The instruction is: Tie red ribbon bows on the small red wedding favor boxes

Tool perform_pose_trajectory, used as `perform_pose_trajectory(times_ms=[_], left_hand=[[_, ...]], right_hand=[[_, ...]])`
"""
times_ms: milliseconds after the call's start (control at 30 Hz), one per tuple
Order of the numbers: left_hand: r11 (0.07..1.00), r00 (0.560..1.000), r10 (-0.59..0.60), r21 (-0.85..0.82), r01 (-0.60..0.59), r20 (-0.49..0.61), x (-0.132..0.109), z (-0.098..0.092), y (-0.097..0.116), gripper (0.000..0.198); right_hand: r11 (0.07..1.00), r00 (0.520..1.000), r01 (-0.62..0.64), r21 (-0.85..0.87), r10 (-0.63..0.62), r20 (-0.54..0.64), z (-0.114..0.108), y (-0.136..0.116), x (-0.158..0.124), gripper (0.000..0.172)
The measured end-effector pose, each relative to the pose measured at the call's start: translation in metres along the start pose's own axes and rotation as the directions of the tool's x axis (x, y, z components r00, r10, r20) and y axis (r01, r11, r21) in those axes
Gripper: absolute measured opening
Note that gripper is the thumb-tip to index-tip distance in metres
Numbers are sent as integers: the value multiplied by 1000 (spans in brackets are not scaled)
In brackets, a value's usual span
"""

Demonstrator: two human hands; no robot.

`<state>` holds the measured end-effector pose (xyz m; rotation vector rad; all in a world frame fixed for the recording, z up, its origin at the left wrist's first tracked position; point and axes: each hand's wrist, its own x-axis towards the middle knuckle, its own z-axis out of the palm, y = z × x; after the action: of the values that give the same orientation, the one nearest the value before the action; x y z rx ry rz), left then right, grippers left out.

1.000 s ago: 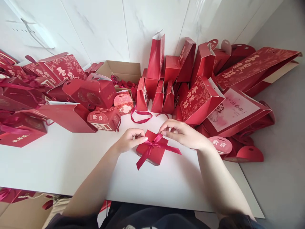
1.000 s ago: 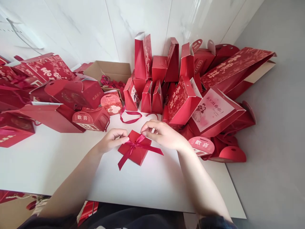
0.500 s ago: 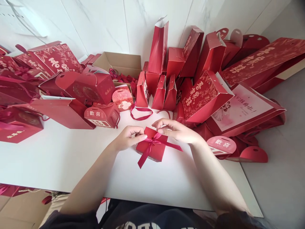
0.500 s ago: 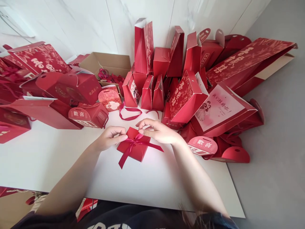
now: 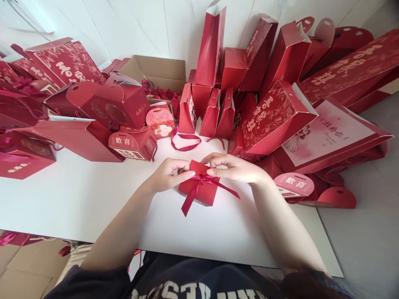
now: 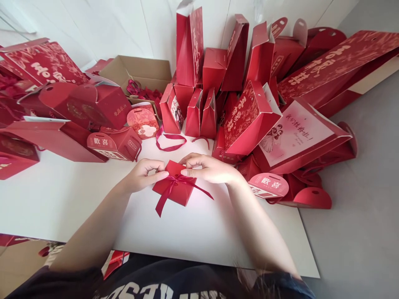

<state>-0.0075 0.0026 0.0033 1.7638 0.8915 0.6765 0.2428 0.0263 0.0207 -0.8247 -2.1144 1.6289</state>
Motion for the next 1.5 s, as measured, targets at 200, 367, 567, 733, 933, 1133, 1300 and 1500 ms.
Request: perform_pose_trajectory(times_ms=[200, 367, 567, 733, 933, 1133, 1300, 1500], left_hand=[[994, 998, -40, 103, 46, -58, -3, 3, 8, 41], [982, 993, -75, 169, 89, -85, -4, 6, 11, 42], [970, 988, -123, 197, 140, -95, -3, 6, 11, 42], [949, 986, -123, 278, 149, -109, -5, 5, 12, 41], [897, 986, -56, 426, 119, -156, -7, 6, 9, 39], [897, 981, -76, 417, 144, -178, -7, 6, 9, 40], [948, 960, -245, 176, 267, -136, -3, 4, 8, 45], [925, 923, -375, -101, 366, -86, 1, 3, 2, 47]], right_hand=[[994, 998, -60, -94, 56, -41, 0, -1, -4, 38], [988, 998, -55, -147, 50, -37, -2, -2, -6, 36], [983, 998, -68, -169, 66, -15, -4, -3, -7, 37], [984, 999, -34, -177, 38, 15, -5, -2, -6, 34], [980, 1000, -24, -196, 27, 13, -4, -1, -5, 32], [980, 1000, -20, -197, 23, 13, -4, 0, -5, 32], [984, 999, -6, -176, 11, 31, -5, 1, -4, 31], [990, 1000, 8, -140, -4, 31, -5, 4, -2, 29]])
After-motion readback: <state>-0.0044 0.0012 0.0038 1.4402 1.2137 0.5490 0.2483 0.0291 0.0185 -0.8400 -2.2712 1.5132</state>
